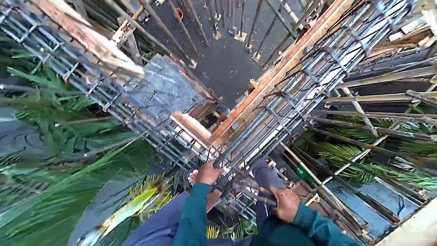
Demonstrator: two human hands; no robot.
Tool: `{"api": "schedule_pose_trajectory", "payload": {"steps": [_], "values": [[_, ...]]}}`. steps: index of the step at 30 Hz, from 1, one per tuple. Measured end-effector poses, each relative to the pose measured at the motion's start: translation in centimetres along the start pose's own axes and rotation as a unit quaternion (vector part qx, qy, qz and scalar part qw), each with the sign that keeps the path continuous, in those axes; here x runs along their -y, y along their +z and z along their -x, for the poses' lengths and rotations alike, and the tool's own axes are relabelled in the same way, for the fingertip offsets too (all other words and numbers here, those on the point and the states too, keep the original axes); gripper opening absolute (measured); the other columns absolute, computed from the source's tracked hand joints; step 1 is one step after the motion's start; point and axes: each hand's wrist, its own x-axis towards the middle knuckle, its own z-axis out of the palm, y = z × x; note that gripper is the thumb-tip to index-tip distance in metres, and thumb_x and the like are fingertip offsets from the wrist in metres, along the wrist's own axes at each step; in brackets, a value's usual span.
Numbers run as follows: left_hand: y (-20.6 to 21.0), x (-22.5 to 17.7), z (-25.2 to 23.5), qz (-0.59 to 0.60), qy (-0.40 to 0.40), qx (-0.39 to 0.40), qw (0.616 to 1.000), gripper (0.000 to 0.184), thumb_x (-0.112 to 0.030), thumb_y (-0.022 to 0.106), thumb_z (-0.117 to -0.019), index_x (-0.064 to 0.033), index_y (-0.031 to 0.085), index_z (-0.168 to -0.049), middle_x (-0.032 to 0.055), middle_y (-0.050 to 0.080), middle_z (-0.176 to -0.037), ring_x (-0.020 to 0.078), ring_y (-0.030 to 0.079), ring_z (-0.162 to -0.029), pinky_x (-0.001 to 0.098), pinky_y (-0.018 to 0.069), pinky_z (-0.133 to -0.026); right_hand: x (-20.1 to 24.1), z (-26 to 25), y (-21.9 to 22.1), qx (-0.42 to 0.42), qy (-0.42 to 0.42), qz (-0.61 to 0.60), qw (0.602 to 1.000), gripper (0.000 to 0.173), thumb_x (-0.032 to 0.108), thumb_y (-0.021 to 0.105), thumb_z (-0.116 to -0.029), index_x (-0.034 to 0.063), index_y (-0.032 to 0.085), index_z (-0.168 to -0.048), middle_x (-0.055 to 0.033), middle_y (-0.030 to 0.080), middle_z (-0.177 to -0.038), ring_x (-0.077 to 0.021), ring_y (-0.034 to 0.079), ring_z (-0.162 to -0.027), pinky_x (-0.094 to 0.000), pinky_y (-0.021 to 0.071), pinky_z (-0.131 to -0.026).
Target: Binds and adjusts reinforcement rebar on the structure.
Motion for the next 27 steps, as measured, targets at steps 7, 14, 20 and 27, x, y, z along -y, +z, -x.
{"api": "schedule_pose_trajectory", "payload": {"steps": [7,14,20,27], "values": [[-1.1,1.8,-0.6,0.005,0.059,0.055,0.997,0.045,0.005,0.063,-0.0877,-0.0035,0.060,-0.131,0.0131,0.069,-0.111,0.0255,0.068,-0.096,0.0471,0.0561,-0.086,2.1,-1.2,5.9,0.155,-0.069,0.049,0.984,0.047,0.025,0.076,-0.0863,0.0061,0.061,-0.127,-0.0231,0.071,-0.110,-0.0449,0.068,-0.105,-0.0697,0.0517,-0.087],[-1.9,1.8,0.8,0.019,0.081,0.061,0.995,0.052,0.012,0.057,-0.0871,-0.0037,0.058,-0.137,0.0103,0.070,-0.113,0.0213,0.068,-0.098,0.0422,0.0561,-0.091,0.7,-4.2,0.8,-0.043,0.080,-0.038,0.995,0.053,0.022,0.073,-0.0810,0.0062,0.061,-0.130,-0.0230,0.071,-0.104,-0.0444,0.069,-0.099,-0.0686,0.0521,-0.082],[-2.6,1.9,0.5,0.019,0.095,0.061,0.993,0.046,0.007,0.057,-0.0895,-0.0015,0.058,-0.135,0.0120,0.069,-0.114,0.0209,0.069,-0.099,0.0406,0.0562,-0.092,1.7,-3.1,4.1,-0.011,-0.028,0.018,0.999,0.046,0.025,0.075,-0.0811,0.0070,0.065,-0.122,-0.0189,0.072,-0.105,-0.0417,0.071,-0.094,-0.0666,0.0545,-0.077],[-2.5,1.6,1.0,0.012,0.061,0.050,0.997,0.044,0.008,0.057,-0.0904,-0.0019,0.059,-0.133,0.0113,0.069,-0.110,0.0211,0.068,-0.097,0.0411,0.0563,-0.091,-0.5,-2.0,2.4,-0.061,0.074,-0.070,0.993,0.051,0.020,0.075,-0.0789,0.0025,0.063,-0.125,-0.0226,0.071,-0.098,-0.0443,0.070,-0.093,-0.0673,0.0534,-0.080]]}}
